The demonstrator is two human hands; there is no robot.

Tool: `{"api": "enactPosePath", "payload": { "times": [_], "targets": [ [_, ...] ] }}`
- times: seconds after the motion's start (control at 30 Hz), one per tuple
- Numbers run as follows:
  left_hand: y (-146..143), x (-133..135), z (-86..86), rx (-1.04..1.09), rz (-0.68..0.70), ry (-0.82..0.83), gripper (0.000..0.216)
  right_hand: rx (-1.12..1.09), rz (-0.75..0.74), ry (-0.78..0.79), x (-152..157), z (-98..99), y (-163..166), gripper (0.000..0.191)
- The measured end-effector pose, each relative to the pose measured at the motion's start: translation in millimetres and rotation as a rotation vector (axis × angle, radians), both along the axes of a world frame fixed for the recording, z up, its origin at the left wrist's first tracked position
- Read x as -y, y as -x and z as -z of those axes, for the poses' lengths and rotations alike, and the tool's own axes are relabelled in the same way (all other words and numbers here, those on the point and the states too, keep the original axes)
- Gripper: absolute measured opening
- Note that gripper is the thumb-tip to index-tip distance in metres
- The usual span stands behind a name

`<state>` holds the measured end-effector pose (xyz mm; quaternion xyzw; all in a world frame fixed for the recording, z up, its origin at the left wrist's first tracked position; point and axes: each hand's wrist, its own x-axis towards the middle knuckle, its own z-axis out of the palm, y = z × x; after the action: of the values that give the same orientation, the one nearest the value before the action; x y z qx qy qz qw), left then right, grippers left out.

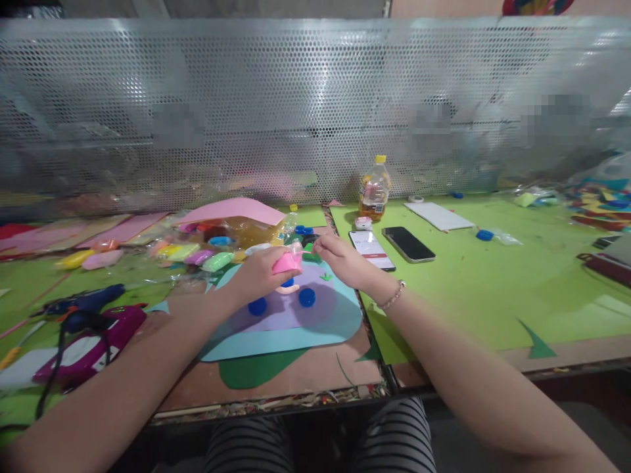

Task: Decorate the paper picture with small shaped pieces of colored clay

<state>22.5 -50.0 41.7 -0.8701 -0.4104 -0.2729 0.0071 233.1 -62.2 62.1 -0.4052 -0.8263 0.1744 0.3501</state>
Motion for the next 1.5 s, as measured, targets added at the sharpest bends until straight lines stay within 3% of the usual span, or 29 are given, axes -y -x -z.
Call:
{"api": "enactPosePath", "payload": {
  "times": [0.2,0.37,0.5,0.6,0.7,0.83,0.97,1.1,1.27,1.37,1.5],
  "targets": [
    [-2,3,3.6,-0.074,0.069,-0.045,0.043,0.158,-0.062,-0.118,2,9.6,9,0.026],
    [-1,8,-0.5,-0.208,0.138,-0.123,0.04,0.175,-0.139,-0.106,-1,17.8,16,0.033],
    [2,4,-5.8,-0.297,0.074,-0.155,0.042,-0.009,0.008,-0.044,-3,9.5,7,0.034],
    [12,-7,-6.7,-0.325,-0.164,-0.086,0.039,-0.224,0.166,0.094,-11,4.7,-6,0.028],
    [28,-21,-2.8,-0.364,-0.383,0.0,0.036,-0.532,0.133,0.334,-22,10.1,-14,0.02],
    [44,-35,6.4,-0.457,-0.477,0.036,0.041,-0.811,0.026,0.61,-33,24.4,-9,0.012],
    [49,-39,11.6,-0.501,-0.509,0.036,0.044,-0.841,-0.006,0.749,-33,28.3,-1,0.012],
    [48,-39,10.4,-0.497,-0.513,0.058,0.048,-0.792,-0.083,0.692,-29,25.3,-1,0.007],
    [49,-37,5.7,-0.503,-0.529,0.095,0.049,-0.658,-0.061,0.57,-28,24.2,-7,0.022],
    [48,-35,-1.7,-0.513,-0.525,0.126,0.05,-0.561,-0.041,0.502,-28,24.9,-9,0.033],
    [39,-23,-17.3,-0.487,-0.476,0.111,0.049,-0.553,-0.056,0.499,-29,25.8,-9,0.031]
  ]
}}
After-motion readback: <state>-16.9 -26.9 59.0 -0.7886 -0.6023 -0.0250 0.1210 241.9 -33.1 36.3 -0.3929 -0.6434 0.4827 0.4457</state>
